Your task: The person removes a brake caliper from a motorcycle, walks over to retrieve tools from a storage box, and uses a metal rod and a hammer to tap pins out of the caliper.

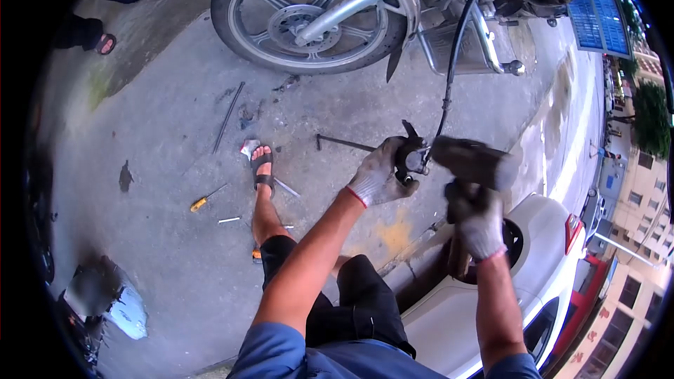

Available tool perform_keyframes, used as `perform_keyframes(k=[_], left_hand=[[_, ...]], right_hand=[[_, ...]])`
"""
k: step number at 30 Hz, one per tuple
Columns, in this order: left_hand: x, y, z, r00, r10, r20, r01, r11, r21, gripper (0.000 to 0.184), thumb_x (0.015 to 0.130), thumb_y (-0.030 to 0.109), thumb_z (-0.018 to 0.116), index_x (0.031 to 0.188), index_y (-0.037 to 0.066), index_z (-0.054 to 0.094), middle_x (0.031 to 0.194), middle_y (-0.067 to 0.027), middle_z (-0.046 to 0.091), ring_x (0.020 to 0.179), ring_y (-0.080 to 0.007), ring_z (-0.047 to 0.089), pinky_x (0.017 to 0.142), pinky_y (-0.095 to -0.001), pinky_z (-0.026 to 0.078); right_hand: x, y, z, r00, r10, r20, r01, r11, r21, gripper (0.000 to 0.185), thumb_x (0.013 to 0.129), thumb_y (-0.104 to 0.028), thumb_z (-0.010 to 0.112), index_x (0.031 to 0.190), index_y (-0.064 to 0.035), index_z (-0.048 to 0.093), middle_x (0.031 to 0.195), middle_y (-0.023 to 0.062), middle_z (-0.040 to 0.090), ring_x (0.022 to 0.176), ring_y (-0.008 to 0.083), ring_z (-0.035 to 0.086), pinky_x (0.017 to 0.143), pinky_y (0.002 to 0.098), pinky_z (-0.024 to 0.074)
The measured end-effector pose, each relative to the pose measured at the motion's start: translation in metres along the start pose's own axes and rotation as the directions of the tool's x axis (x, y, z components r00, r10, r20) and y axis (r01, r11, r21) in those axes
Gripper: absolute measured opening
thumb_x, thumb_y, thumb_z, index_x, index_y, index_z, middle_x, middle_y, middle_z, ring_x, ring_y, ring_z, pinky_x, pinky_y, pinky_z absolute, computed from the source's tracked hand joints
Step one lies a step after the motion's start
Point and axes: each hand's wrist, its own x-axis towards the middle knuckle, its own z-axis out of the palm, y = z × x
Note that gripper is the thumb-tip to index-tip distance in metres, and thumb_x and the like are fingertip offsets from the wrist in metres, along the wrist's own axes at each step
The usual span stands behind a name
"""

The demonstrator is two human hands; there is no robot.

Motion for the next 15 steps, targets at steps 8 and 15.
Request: perform_keyframes(k=[8, 15], left_hand=[[0.0, 0.001, -0.005, 0.987, -0.119, 0.109, 0.122, 0.992, -0.021, 0.075, 0.061, 0.023, 0.079, 0.123, 0.006, 0.042, 0.113, -0.0188, 0.054, 0.103, -0.0358, 0.058, 0.088, -0.0417, 0.05], [0.0, 0.001, -0.006, 0.999, 0.004, 0.04, -0.005, 0.999, 0.036, 0.077, 0.061, 0.024, 0.079, 0.124, 0.005, 0.04, 0.113, -0.0199, 0.052, 0.104, -0.0374, 0.056, 0.089, -0.0425, 0.048]], right_hand=[[0.011, 0.072, 0.031, 0.926, -0.372, 0.069, 0.378, 0.899, -0.22, 0.018, 0.086, -0.004, 0.059, 0.104, -0.001, 0.058, 0.072, 0.0005, 0.055, 0.06, 0.009, 0.05, 0.051, 0.0272, 0.043], [-0.013, -0.014, -0.022, 0.982, -0.151, -0.115, 0.132, 0.978, -0.164, 0.006, 0.087, -0.002, 0.059, 0.092, -0.0008, 0.061, 0.066, 0.0008, 0.055, 0.057, 0.0075, 0.051, 0.047, 0.0242, 0.0406]])
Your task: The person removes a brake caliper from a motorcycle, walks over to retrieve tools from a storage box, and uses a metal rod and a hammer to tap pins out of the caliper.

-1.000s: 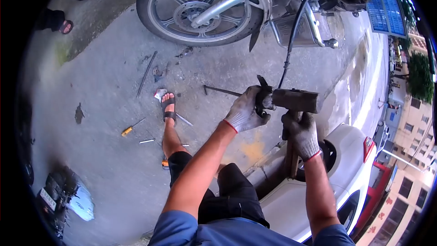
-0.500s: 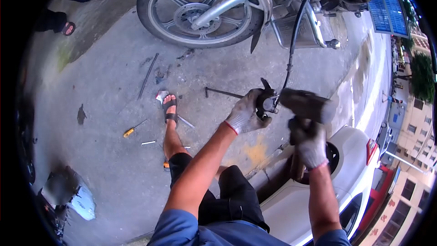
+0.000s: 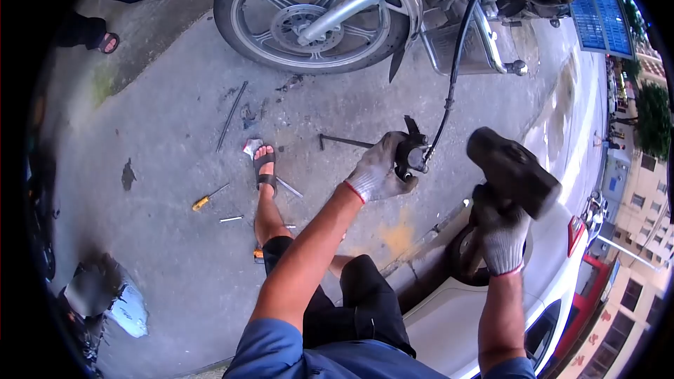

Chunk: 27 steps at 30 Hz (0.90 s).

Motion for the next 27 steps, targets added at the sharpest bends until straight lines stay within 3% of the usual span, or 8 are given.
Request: perform_keyframes(k=[5, 10, 12, 14, 17, 19, 20, 27], left_hand=[[-0.007, -0.003, 0.006, 1.0, -0.001, 0.023, 0.003, 0.998, -0.069, 0.074, 0.06, 0.025, 0.08, 0.121, 0.005, 0.042, 0.11, -0.0199, 0.054, 0.1, -0.0365, 0.058, 0.086, -0.0417, 0.049], [-0.002, -0.002, 0.001, 1.0, -0.004, 0.02, 0.005, 0.999, -0.042, 0.076, 0.062, 0.023, 0.08, 0.124, 0.005, 0.04, 0.115, -0.0194, 0.053, 0.105, -0.0364, 0.057, 0.089, -0.0412, 0.048], [-0.004, 0.0, -0.001, 1.0, 0.011, 0.011, -0.01, 0.999, -0.034, 0.076, 0.062, 0.023, 0.08, 0.124, 0.005, 0.04, 0.115, -0.0193, 0.052, 0.105, -0.0366, 0.056, 0.09, -0.0417, 0.048], [0.001, 0.0, -0.005, 0.999, 0.04, 0.01, -0.04, 0.999, -0.031, 0.077, 0.062, 0.023, 0.079, 0.125, 0.005, 0.039, 0.115, -0.0192, 0.052, 0.105, -0.0367, 0.056, 0.09, -0.0423, 0.048], [-0.001, 0.006, 0.002, 1.0, 0.007, 0.021, -0.005, 0.997, -0.072, 0.074, 0.061, 0.02, 0.08, 0.123, 0.005, 0.042, 0.112, -0.0192, 0.054, 0.105, -0.0366, 0.056, 0.089, -0.0414, 0.048], [0.005, 0.007, -0.003, 0.995, -0.087, 0.045, 0.088, 0.996, -0.021, 0.072, 0.062, 0.018, 0.079, 0.122, 0.004, 0.043, 0.112, -0.0201, 0.055, 0.105, -0.0358, 0.057, 0.09, -0.0399, 0.048], [0.008, 0.007, -0.005, 0.989, -0.134, 0.056, 0.133, 0.991, 0.007, 0.07, 0.062, 0.017, 0.079, 0.121, 0.003, 0.044, 0.111, -0.0206, 0.055, 0.105, -0.0354, 0.057, 0.09, -0.0392, 0.048], [0.003, -0.024, -0.019, 0.998, -0.038, 0.046, 0.038, 0.999, 0.021, 0.066, 0.073, 0.016, 0.075, 0.127, 0.002, 0.041, 0.121, -0.0169, 0.054, 0.11, -0.0278, 0.055, 0.097, -0.0372, 0.044]], right_hand=[[0.006, 0.063, 0.057, 0.974, -0.176, 0.142, 0.202, 0.959, -0.197, 0.007, 0.084, -0.007, 0.063, 0.085, -0.0007, 0.059, 0.065, 0.0019, 0.055, 0.055, 0.0091, 0.051, 0.048, 0.0279, 0.0421], [0.009, 0.015, 0.027, 0.983, 0.16, 0.092, -0.177, 0.954, 0.24, 0.009, 0.085, -0.003, 0.059, 0.094, -0.0039, 0.057, 0.065, 0.0017, 0.052, 0.054, 0.0091, 0.05, 0.047, 0.0269, 0.0417], [0.003, -0.004, 0.009, 0.966, 0.24, 0.091, -0.25, 0.961, 0.119, 0.009, 0.086, -0.002, 0.058, 0.094, -0.0036, 0.059, 0.068, 0.0021, 0.054, 0.056, 0.0093, 0.052, 0.048, 0.026, 0.0427], [-0.009, 0.014, 0.029, 0.991, 0.125, -0.044, -0.113, 0.971, 0.213, 0.016, 0.085, -0.001, 0.058, 0.1, -0.001, 0.059, 0.072, 0.0033, 0.057, 0.055, 0.0115, 0.053, 0.048, 0.0276, 0.0437], [0.008, 0.08, 0.068, 0.864, -0.504, 0.009, 0.495, 0.846, -0.199, 0.023, 0.084, -0.003, 0.06, 0.106, -0.0009, 0.057, 0.072, 0.0037, 0.057, 0.054, 0.0122, 0.053, 0.048, 0.0281, 0.0438], [0.007, 0.071, 0.057, 0.971, 0.045, 0.233, -0.085, 0.982, 0.168, 0.019, 0.083, -0.006, 0.062, 0.1, -0.0018, 0.055, 0.071, 0.0033, 0.056, 0.054, 0.0133, 0.053, 0.048, 0.0289, 0.0449], [0.002, 0.064, 0.05, 0.879, 0.325, 0.35, -0.421, 0.873, 0.247, 0.017, 0.083, -0.007, 0.063, 0.096, -0.0025, 0.054, 0.07, 0.0029, 0.054, 0.053, 0.014, 0.054, 0.047, 0.0293, 0.0455], [-0.068, 0.16, 0.045, 0.772, 0.504, 0.388, -0.622, 0.47, 0.626, 0.019, 0.081, -0.007, 0.063, 0.096, -0.0025, 0.052, 0.07, 0.0059, 0.053, 0.054, 0.0183, 0.057, 0.049, 0.0331, 0.0503]])
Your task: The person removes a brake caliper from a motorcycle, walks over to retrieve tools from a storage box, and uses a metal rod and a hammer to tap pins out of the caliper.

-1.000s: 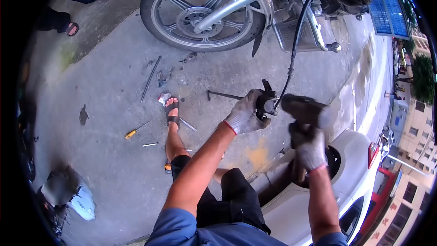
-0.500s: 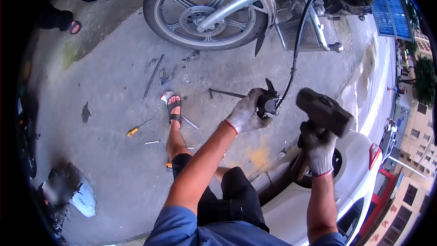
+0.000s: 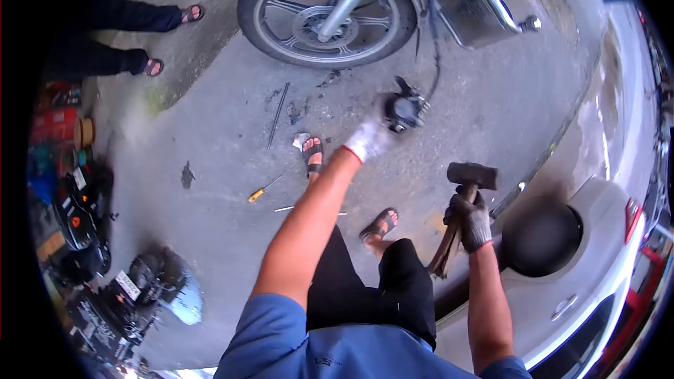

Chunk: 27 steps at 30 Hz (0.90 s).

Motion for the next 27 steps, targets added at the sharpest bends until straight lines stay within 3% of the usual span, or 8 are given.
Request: perform_keyframes(k=[5, 8, 10, 13, 18, 21, 23, 27], left_hand=[[-0.008, -0.003, -0.026, 0.985, -0.172, 0.017, 0.172, 0.979, -0.113, 0.057, 0.079, 0.006, 0.069, 0.128, 0.002, 0.042, 0.116, -0.0105, 0.057, 0.104, -0.021, 0.056, 0.095, -0.033, 0.045], [-0.021, 0.0, -0.041, 0.958, -0.284, 0.038, 0.286, 0.956, -0.064, 0.048, 0.084, 0.005, 0.064, 0.129, 0.003, 0.046, 0.116, -0.0073, 0.058, 0.105, -0.0198, 0.056, 0.094, -0.0327, 0.045], [-0.032, -0.022, -0.057, 0.913, -0.406, 0.052, 0.386, 0.813, -0.436, 0.047, 0.091, 0.014, 0.058, 0.135, 0.005, 0.043, 0.125, -0.0068, 0.054, 0.11, -0.0213, 0.054, 0.098, -0.0351, 0.043], [0.007, -0.021, -0.075, 0.971, -0.237, -0.022, 0.238, 0.962, 0.136, 0.05, 0.096, 0.034, 0.049, 0.138, 0.008, 0.044, 0.13, -0.0057, 0.053, 0.116, -0.0166, 0.052, 0.098, -0.0342, 0.042], [0.001, -0.03, -0.114, 0.989, -0.121, 0.078, 0.14, 0.942, -0.304, 0.067, 0.091, 0.041, 0.051, 0.145, 0.005, 0.033, 0.143, -0.0167, 0.043, 0.134, -0.0314, 0.039, 0.113, -0.0494, 0.024], [0.01, -0.039, -0.118, 0.997, -0.083, 0.009, 0.078, 0.886, -0.457, 0.077, 0.084, 0.043, 0.053, 0.146, 0.002, 0.031, 0.147, -0.0228, 0.035, 0.138, -0.0424, 0.029, 0.114, -0.059, 0.012], [0.018, -0.035, -0.113, 0.964, -0.177, -0.2, 0.078, 0.901, -0.426, 0.077, 0.083, 0.042, 0.052, 0.145, 0.002, 0.03, 0.148, -0.0243, 0.031, 0.138, -0.0451, 0.026, 0.114, -0.061, 0.011], [0.025, -0.049, -0.137, 0.997, -0.061, 0.047, 0.07, 0.973, -0.22, 0.075, 0.085, 0.042, 0.045, 0.142, -0.005, 0.033, 0.148, -0.0266, 0.03, 0.135, -0.0481, 0.029, 0.113, -0.0637, 0.014]], right_hand=[[0.112, 0.149, -0.071, 0.916, 0.391, 0.089, -0.401, 0.902, 0.163, 0.013, 0.078, -0.006, 0.063, 0.088, -0.0013, 0.055, 0.066, 0.01, 0.057, 0.05, 0.0218, 0.056, 0.048, 0.0346, 0.0496], [0.167, 0.224, -0.086, 0.725, 0.501, 0.473, -0.402, 0.865, -0.3, 0.008, 0.08, -0.011, 0.062, 0.076, -0.0047, 0.059, 0.062, 0.0085, 0.058, 0.047, 0.0214, 0.056, 0.045, 0.0341, 0.0471], [0.174, 0.23, -0.062, 0.695, 0.663, 0.276, -0.604, 0.748, -0.277, 0.013, 0.072, -0.016, 0.071, 0.066, -0.0077, 0.062, 0.057, 0.0076, 0.059, 0.048, 0.0212, 0.057, 0.044, 0.0341, 0.0448], [0.238, 0.323, -0.048, 0.728, 0.674, 0.127, -0.476, 0.63, -0.614, 0.017, 0.08, -0.017, 0.065, 0.069, -0.0052, 0.061, 0.059, 0.0093, 0.059, 0.042, 0.0214, 0.055, 0.038, 0.0378, 0.0414], [0.275, 0.441, 0.039, 0.835, 0.46, -0.302, -0.494, 0.389, -0.778, 0.043, 0.084, -0.017, 0.06, 0.122, 0.0017, 0.052, 0.102, 0.0196, 0.064, 0.085, 0.0276, 0.066, 0.068, 0.0432, 0.0521], [0.261, 0.448, 0.085, 0.675, 0.491, -0.551, -0.736, 0.497, -0.459, 0.044, 0.088, -0.023, 0.051, 0.128, -0.0047, 0.052, 0.126, 0.0201, 0.057, 0.119, 0.0313, 0.054, 0.095, 0.0453, 0.0441], [0.249, 0.504, 0.113, 0.962, 0.232, -0.145, -0.173, 0.106, -0.979, 0.042, 0.09, -0.025, 0.048, 0.128, -0.0093, 0.054, 0.122, 0.0166, 0.06, 0.114, 0.0307, 0.058, 0.093, 0.0437, 0.0465], [0.201, 0.577, 0.245, 0.86, 0.509, 0.009, -0.385, 0.662, -0.643, 0.041, 0.086, -0.021, 0.05, 0.124, -0.0078, 0.056, 0.115, 0.0207, 0.063, 0.107, 0.0346, 0.061, 0.09, 0.0422, 0.0494]])
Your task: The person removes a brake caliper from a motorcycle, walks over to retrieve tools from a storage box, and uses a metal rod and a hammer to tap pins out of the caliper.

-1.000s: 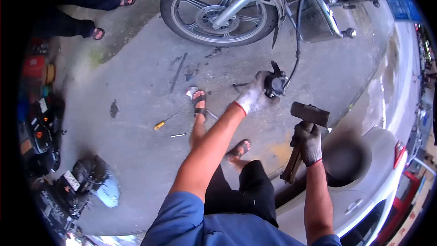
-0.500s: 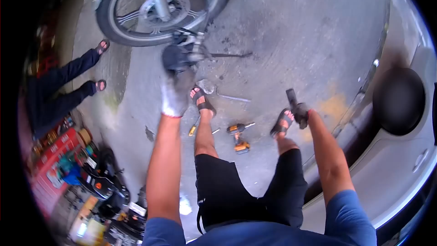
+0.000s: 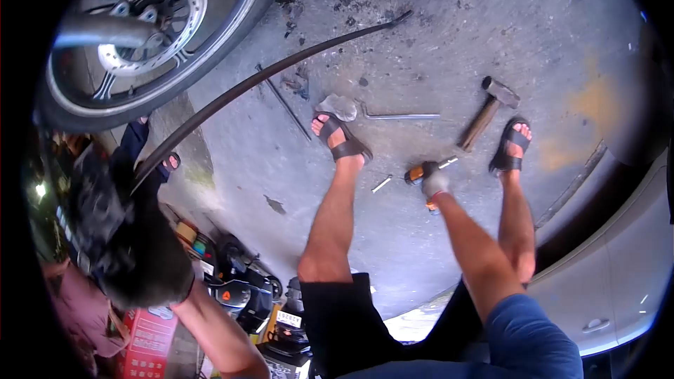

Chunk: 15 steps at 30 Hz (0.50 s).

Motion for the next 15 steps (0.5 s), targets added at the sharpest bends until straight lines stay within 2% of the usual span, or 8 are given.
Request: perform_keyframes(k=[2, 3, 5, 7, 9, 12, 15], left_hand=[[0.001, -0.017, -0.001, 1.0, 0.002, -0.008, -0.002, 1.0, 0.016, 0.074, 0.085, 0.042, 0.046, 0.142, -0.004, 0.033, 0.148, -0.026, 0.03, 0.135, -0.0474, 0.029, 0.113, -0.0629, 0.014], [0.001, -0.025, -0.002, 1.0, 0.0, -0.005, 0.0, 1.0, 0.027, 0.074, 0.086, 0.042, 0.046, 0.142, -0.004, 0.033, 0.148, -0.0257, 0.031, 0.135, -0.0471, 0.029, 0.113, -0.0625, 0.013], [0.004, -0.043, -0.007, 1.0, -0.012, 0.015, 0.011, 0.998, 0.06, 0.073, 0.086, 0.041, 0.046, 0.142, -0.004, 0.033, 0.148, -0.025, 0.031, 0.135, -0.0464, 0.029, 0.113, -0.0617, 0.013], [0.007, -0.059, -0.011, 0.999, -0.023, 0.038, 0.02, 0.996, 0.088, 0.073, 0.087, 0.041, 0.047, 0.142, -0.004, 0.032, 0.148, -0.0244, 0.031, 0.135, -0.0457, 0.029, 0.114, -0.061, 0.013], [0.008, -0.068, -0.014, 0.998, -0.028, 0.051, 0.023, 0.994, 0.109, 0.072, 0.087, 0.041, 0.047, 0.143, -0.003, 0.032, 0.148, -0.0238, 0.031, 0.136, -0.0451, 0.029, 0.114, -0.0602, 0.012], [0.007, -0.072, -0.019, 0.997, -0.04, 0.065, 0.031, 0.991, 0.133, 0.072, 0.088, 0.04, 0.048, 0.143, -0.003, 0.031, 0.148, -0.0229, 0.032, 0.136, -0.0441, 0.029, 0.114, -0.059, 0.012], [0.005, -0.069, -0.021, 0.997, -0.043, 0.063, 0.034, 0.991, 0.127, 0.071, 0.088, 0.039, 0.048, 0.143, -0.002, 0.031, 0.148, -0.0219, 0.032, 0.136, -0.0431, 0.029, 0.115, -0.0578, 0.011]], right_hand=[[0.023, 0.011, 0.108, 0.935, -0.019, 0.354, -0.008, 0.997, 0.074, 0.024, 0.085, -0.021, 0.054, 0.097, -0.0018, 0.064, 0.091, 0.0174, 0.067, 0.082, 0.0309, 0.065, 0.073, 0.0433, 0.0518], [0.034, 0.016, 0.161, 0.858, -0.027, 0.513, -0.031, 0.994, 0.104, 0.025, 0.085, -0.02, 0.056, 0.083, 0.0011, 0.068, 0.079, 0.0157, 0.069, 0.069, 0.029, 0.066, 0.065, 0.0439, 0.053], [0.029, -0.015, 0.19, 0.955, 0.143, 0.259, -0.201, 0.956, 0.214, 0.032, 0.083, -0.027, 0.056, 0.092, 0.0006, 0.069, 0.091, 0.0194, 0.069, 0.083, 0.0327, 0.067, 0.072, 0.0436, 0.0526], [0.052, -0.046, 0.217, 0.878, 0.412, 0.245, -0.479, 0.779, 0.406, 0.035, 0.083, -0.029, 0.055, 0.095, 0.0006, 0.069, 0.096, 0.0214, 0.068, 0.089, 0.0347, 0.067, 0.076, 0.0442, 0.0519], [0.078, -0.065, 0.233, 0.853, 0.514, 0.092, -0.47, 0.678, 0.566, 0.037, 0.084, -0.027, 0.053, 0.101, 0.002, 0.068, 0.107, 0.0243, 0.066, 0.101, 0.0379, 0.063, 0.084, 0.0454, 0.0492], [0.083, -0.078, 0.244, 0.809, 0.573, 0.128, -0.521, 0.599, 0.609, 0.036, 0.083, -0.026, 0.055, 0.105, 0.001, 0.066, 0.108, 0.0256, 0.065, 0.103, 0.038, 0.063, 0.086, 0.044, 0.049], [0.08, -0.083, 0.216, 0.742, 0.659, 0.121, -0.558, 0.507, 0.657, 0.037, 0.083, -0.025, 0.058, 0.109, -0.0004, 0.064, 0.109, 0.0275, 0.063, 0.106, 0.0381, 0.062, 0.089, 0.042, 0.0487]])
